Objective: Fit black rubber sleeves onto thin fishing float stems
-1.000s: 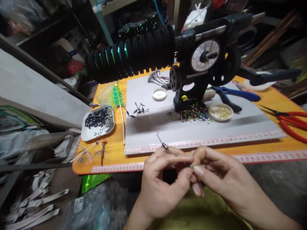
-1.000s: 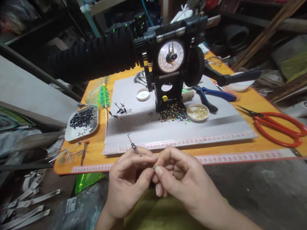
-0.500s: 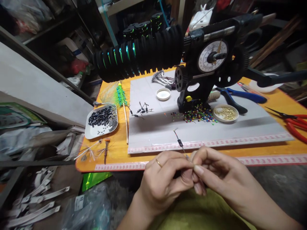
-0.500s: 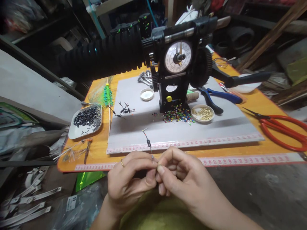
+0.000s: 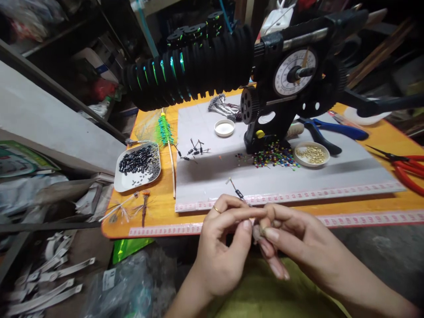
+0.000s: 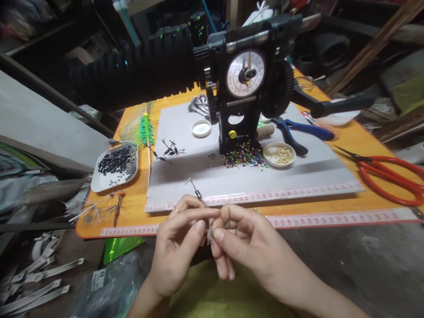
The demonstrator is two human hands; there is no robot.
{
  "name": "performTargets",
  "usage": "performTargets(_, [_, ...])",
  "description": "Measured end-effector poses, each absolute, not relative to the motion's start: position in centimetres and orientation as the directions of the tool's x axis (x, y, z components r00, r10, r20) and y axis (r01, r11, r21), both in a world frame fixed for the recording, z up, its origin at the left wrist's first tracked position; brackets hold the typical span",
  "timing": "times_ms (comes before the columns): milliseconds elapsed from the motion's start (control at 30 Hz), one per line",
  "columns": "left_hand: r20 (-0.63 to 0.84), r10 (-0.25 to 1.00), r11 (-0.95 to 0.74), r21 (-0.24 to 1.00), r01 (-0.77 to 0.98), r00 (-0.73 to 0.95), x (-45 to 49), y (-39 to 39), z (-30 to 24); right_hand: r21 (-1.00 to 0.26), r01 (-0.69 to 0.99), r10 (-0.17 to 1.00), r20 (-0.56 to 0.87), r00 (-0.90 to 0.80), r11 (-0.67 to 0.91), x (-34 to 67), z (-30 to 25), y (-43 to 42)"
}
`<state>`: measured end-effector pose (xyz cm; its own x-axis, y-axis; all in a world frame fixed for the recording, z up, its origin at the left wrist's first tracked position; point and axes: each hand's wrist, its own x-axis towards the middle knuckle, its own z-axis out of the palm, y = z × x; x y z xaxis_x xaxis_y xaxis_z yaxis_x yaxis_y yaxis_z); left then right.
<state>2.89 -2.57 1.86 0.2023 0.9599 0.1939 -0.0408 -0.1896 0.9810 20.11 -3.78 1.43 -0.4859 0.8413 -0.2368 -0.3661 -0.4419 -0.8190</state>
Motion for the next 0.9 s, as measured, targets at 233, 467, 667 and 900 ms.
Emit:
performTargets(233, [-0.078, 0.976, 0.178, 0.819, -0.546, 0.202, 4.9, -2.7, 1.6, -0.825, -0.346, 0.843, -0.260, -0.470, -0.447, 19.9, 1.1, -4.0])
performTargets(467, [-0.140, 0.986, 0.161, 0.667, -0.728, 0.089, 6.9, -2.5, 2.3, -0.901, -0.288, 0.912, -0.216, -0.348, -0.324, 19.8, 2.0, -4.1])
performTargets(667, [-0.187, 0.977, 0.199, 0.641, -0.741, 0.101, 6.9, -2.7, 2.6, -0.855, -0.325, 0.874, -0.256, -0.414, -0.405, 20.1, 1.4, -4.4])
performTargets(900, [-0.211, 0.965, 0.252, 0.611, -0.750, 0.153, 6.8, -2.6, 2.9, -0.785, -0.400, 0.838, -0.262, -0.479, -0.474, 20.3, 1.1, -4.1])
